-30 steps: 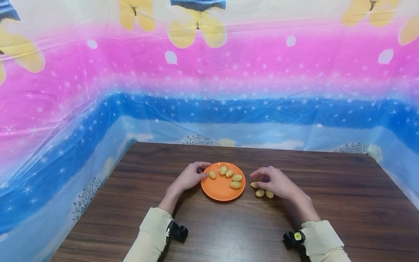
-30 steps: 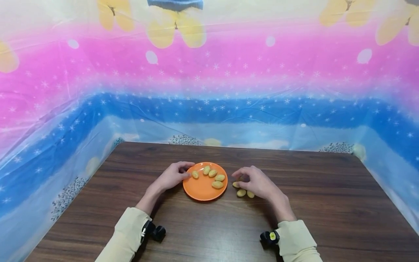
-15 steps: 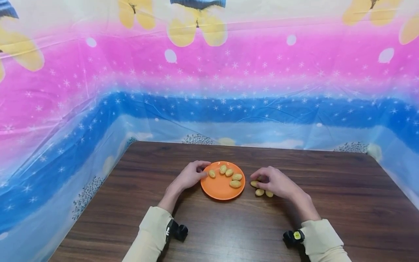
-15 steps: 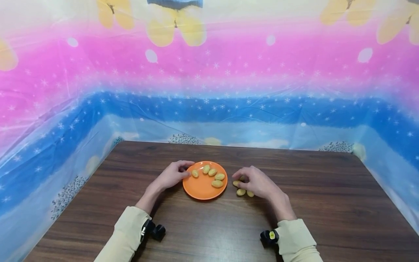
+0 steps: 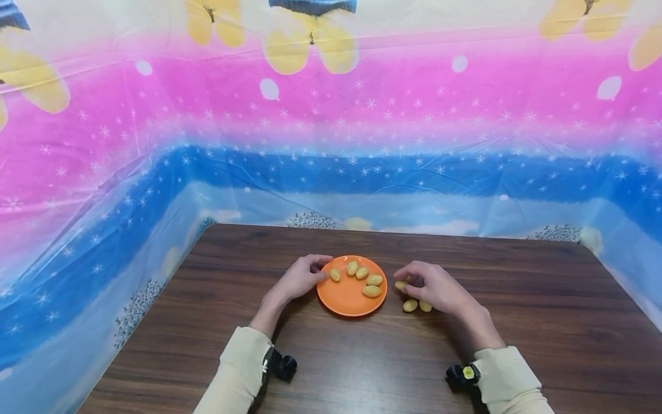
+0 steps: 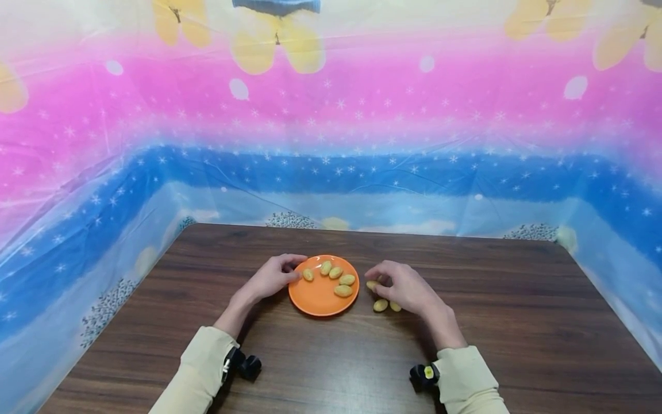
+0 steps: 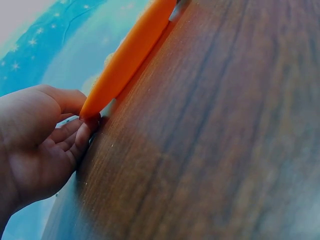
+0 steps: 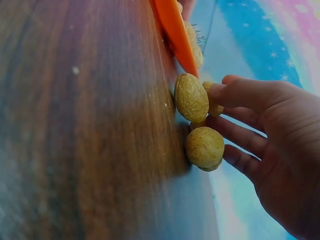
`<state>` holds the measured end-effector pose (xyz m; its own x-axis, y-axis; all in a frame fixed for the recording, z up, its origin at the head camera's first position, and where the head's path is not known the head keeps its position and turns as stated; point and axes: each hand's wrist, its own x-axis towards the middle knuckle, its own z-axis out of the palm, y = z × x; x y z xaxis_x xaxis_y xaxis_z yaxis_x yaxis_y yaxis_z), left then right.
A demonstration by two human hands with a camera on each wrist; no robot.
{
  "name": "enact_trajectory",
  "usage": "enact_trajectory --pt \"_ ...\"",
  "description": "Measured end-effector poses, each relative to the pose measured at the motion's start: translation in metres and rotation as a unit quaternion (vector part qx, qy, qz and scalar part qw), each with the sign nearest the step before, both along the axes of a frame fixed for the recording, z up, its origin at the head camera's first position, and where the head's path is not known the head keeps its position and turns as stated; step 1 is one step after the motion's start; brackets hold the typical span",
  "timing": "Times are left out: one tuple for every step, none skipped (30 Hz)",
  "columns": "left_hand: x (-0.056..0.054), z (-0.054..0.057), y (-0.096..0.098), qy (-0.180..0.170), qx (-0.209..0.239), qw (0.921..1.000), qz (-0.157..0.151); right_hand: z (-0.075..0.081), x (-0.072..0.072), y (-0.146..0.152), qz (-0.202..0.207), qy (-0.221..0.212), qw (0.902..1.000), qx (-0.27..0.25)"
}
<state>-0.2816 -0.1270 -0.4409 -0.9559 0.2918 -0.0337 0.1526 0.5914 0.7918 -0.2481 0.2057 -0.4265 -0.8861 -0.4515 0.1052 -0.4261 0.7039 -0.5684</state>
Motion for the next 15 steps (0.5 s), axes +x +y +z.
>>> enact_trajectory --pt "0.0000 0.0001 0.0001 -0.001 0.000 1.0000 0.000 0.0003 0.0000 -0.0001 0.000 0.002 1.0000 -0.003" --pt "0.0001 0.0002 0.0002 -0.001 0.000 1.0000 0.000 0.0006 -0.0001 -0.0002 -0.001 0.004 1.0000 -0.006" --pt "0.0004 0.0005 0.0002 -0.002 0.000 1.0000 0.001 0.0011 0.0000 -0.0003 -0.001 0.007 1.0000 -0.007" --pt "0.0001 0.0003 0.0003 -0.003 0.001 1.0000 0.002 0.0017 0.0003 -0.0006 -0.001 0.008 0.9999 -0.009" --pt "-0.0002 0.0003 0.0004 -0.004 0.001 1.0000 0.002 0.0020 0.0005 -0.0005 -0.001 0.010 0.9999 -0.011" --pt "-0.0005 0.0001 0.0004 -0.005 0.000 1.0000 0.002 0.0027 0.0009 -0.0010 -0.001 0.011 0.9999 -0.013" --pt "-0.0008 0.0000 0.0005 -0.006 0.000 1.0000 0.003 0.0032 0.0011 -0.0013 0.000 0.014 0.9998 -0.014" --pt "-0.0011 0.0000 0.0005 -0.006 0.000 1.0000 0.003 0.0038 0.0014 -0.0016 0.001 0.015 0.9997 -0.016" --pt "-0.0011 0.0002 0.0005 -0.007 0.000 1.0000 0.004 0.0043 0.0017 -0.0019 0.003 0.017 0.9997 -0.018" --pt "-0.0014 0.0001 0.0006 -0.007 0.001 1.0000 0.005 0.0045 0.0018 -0.0020 0.004 0.019 0.9996 -0.020" --pt "-0.0014 0.0003 0.0007 -0.008 0.000 1.0000 0.005 0.0050 0.0021 -0.0022 0.005 0.021 0.9995 -0.022" --pt "-0.0019 0.0001 0.0008 -0.007 0.001 1.0000 0.005 0.0054 0.0022 -0.0026 0.006 0.023 0.9995 -0.023" --pt "-0.0019 0.0003 0.0010 -0.007 0.001 1.0000 0.005 0.0058 0.0024 -0.0027 0.007 0.024 0.9994 -0.025" --pt "-0.0019 0.0005 0.0012 -0.007 0.001 1.0000 0.005 0.0060 0.0026 -0.0029 0.007 0.025 0.9993 -0.027" --pt "-0.0023 0.0003 0.0014 -0.005 0.001 1.0000 0.003 0.0062 0.0027 -0.0030 0.007 0.025 0.9993 -0.028"
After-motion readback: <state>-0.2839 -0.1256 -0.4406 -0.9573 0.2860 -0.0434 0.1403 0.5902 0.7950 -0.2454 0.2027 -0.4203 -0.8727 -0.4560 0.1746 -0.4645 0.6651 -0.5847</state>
